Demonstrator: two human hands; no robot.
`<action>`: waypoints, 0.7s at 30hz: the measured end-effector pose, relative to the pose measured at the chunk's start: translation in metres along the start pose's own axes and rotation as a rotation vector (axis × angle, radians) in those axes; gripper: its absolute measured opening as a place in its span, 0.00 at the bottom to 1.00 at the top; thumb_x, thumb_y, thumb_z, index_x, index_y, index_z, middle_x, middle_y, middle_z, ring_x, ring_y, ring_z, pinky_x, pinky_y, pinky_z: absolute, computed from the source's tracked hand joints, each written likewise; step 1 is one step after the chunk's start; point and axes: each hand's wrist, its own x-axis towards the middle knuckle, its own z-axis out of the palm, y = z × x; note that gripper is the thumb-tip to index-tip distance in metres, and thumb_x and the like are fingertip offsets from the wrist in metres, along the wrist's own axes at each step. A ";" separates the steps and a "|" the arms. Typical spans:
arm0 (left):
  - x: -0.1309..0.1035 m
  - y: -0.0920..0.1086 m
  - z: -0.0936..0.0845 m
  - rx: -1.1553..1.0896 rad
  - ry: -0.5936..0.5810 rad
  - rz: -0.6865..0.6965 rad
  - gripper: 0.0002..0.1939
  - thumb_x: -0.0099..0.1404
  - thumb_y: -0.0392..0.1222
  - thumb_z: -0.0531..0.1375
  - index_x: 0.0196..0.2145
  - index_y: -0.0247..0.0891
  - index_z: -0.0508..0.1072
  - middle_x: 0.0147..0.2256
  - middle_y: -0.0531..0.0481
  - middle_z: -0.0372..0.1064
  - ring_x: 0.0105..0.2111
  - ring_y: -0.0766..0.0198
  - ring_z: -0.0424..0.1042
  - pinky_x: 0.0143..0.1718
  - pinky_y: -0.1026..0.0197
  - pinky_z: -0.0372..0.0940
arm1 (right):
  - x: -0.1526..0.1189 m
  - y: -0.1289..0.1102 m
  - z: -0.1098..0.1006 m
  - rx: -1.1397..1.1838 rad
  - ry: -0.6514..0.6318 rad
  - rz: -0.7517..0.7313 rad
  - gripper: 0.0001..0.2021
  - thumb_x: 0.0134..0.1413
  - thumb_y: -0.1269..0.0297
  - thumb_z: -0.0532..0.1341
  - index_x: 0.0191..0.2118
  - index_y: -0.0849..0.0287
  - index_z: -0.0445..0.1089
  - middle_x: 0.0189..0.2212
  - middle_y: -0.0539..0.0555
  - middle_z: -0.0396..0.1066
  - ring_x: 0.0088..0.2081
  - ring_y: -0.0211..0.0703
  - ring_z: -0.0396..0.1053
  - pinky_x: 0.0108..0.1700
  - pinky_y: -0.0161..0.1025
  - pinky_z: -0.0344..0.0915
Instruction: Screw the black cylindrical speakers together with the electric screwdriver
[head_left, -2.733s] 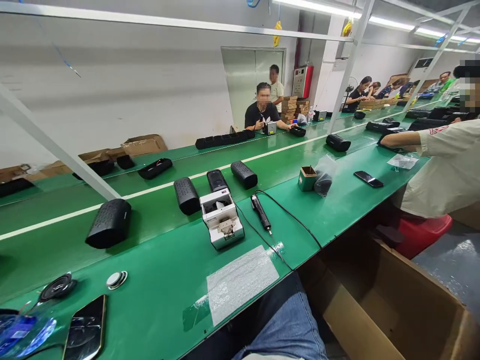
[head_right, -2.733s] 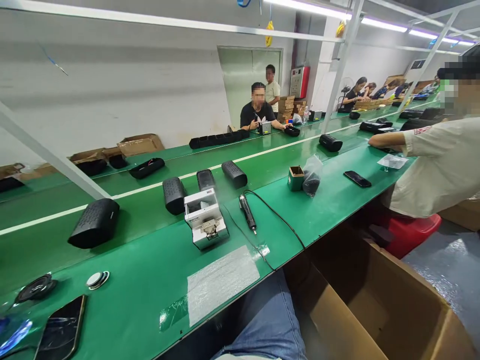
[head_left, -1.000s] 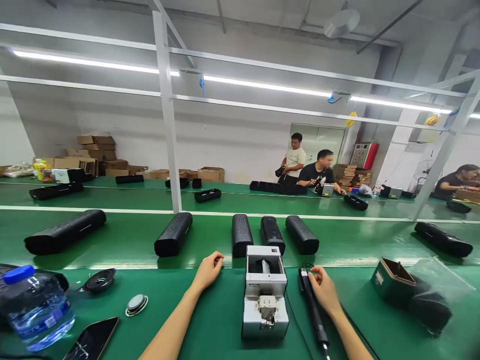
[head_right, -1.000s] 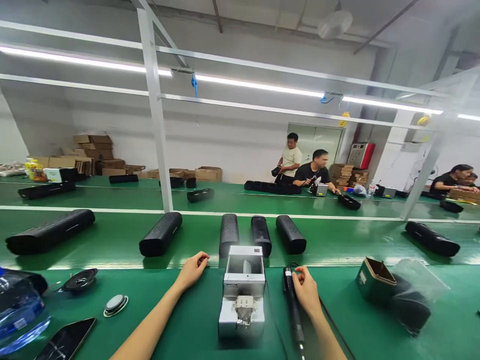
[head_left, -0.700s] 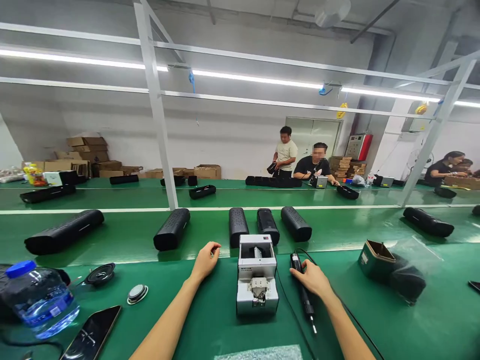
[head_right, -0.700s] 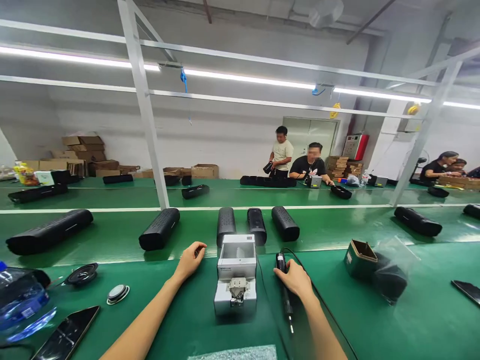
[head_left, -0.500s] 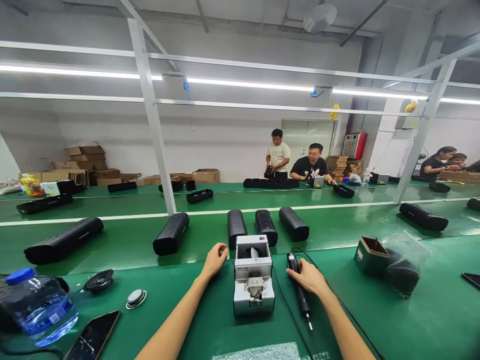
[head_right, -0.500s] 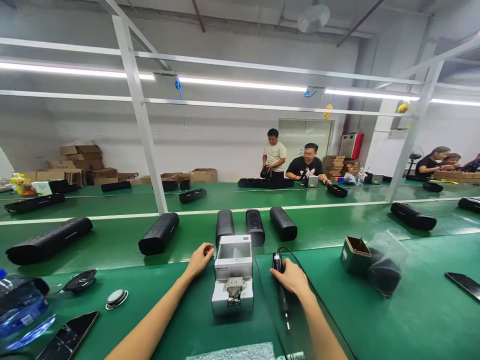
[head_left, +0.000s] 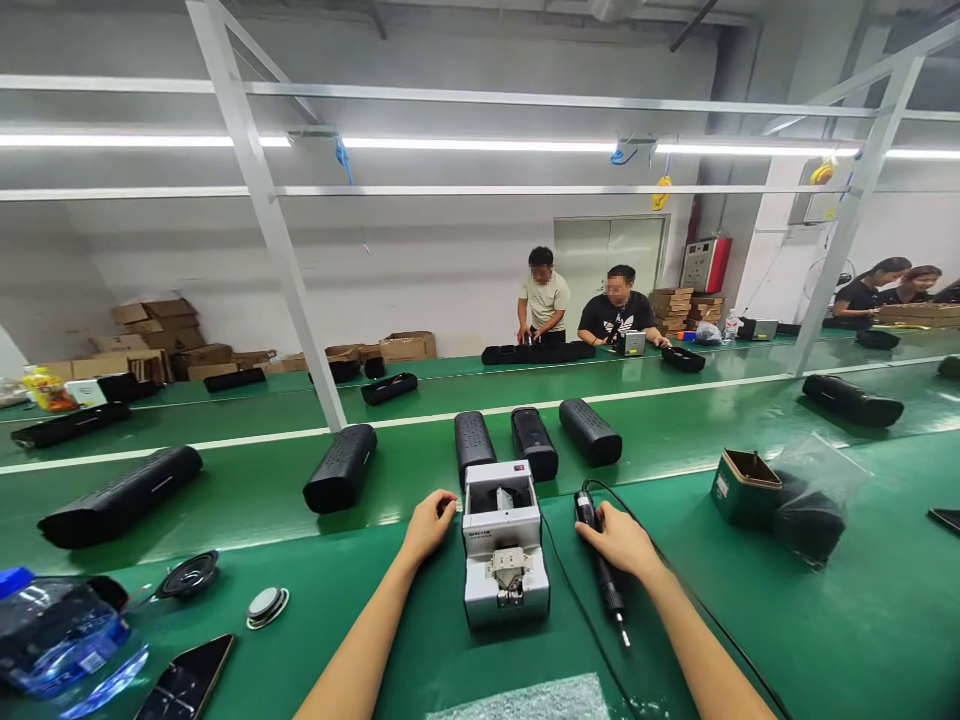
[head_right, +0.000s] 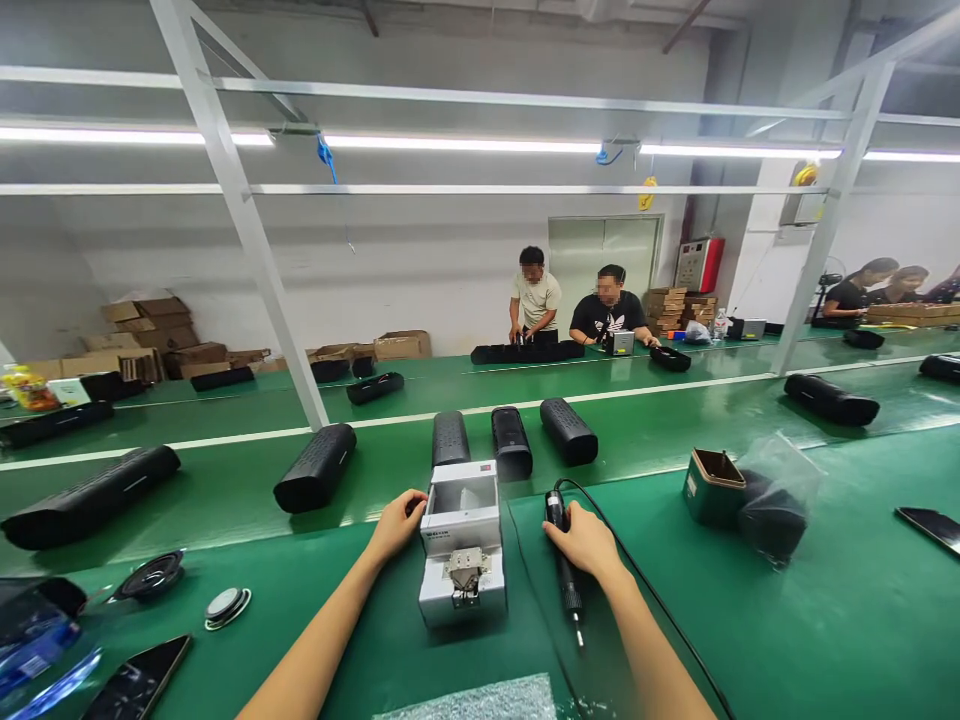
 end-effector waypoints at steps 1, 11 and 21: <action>0.001 0.000 0.001 -0.004 -0.004 0.001 0.14 0.82 0.52 0.69 0.49 0.36 0.81 0.46 0.47 0.81 0.45 0.55 0.82 0.52 0.47 0.81 | 0.000 0.000 0.000 -0.001 0.001 0.002 0.20 0.81 0.44 0.66 0.52 0.60 0.76 0.47 0.57 0.81 0.50 0.53 0.80 0.56 0.49 0.74; 0.001 0.001 0.004 -0.016 -0.052 0.029 0.13 0.82 0.50 0.70 0.50 0.36 0.81 0.48 0.46 0.82 0.48 0.54 0.83 0.54 0.46 0.81 | -0.002 -0.002 -0.003 -0.006 -0.005 0.004 0.19 0.81 0.45 0.66 0.51 0.59 0.74 0.45 0.56 0.80 0.47 0.52 0.79 0.55 0.49 0.73; -0.007 0.012 0.001 -0.041 -0.100 -0.044 0.13 0.82 0.50 0.70 0.53 0.36 0.82 0.53 0.44 0.82 0.53 0.51 0.83 0.58 0.43 0.81 | 0.003 0.005 0.002 0.026 -0.013 -0.015 0.17 0.80 0.47 0.65 0.46 0.57 0.69 0.43 0.58 0.80 0.44 0.54 0.78 0.44 0.45 0.64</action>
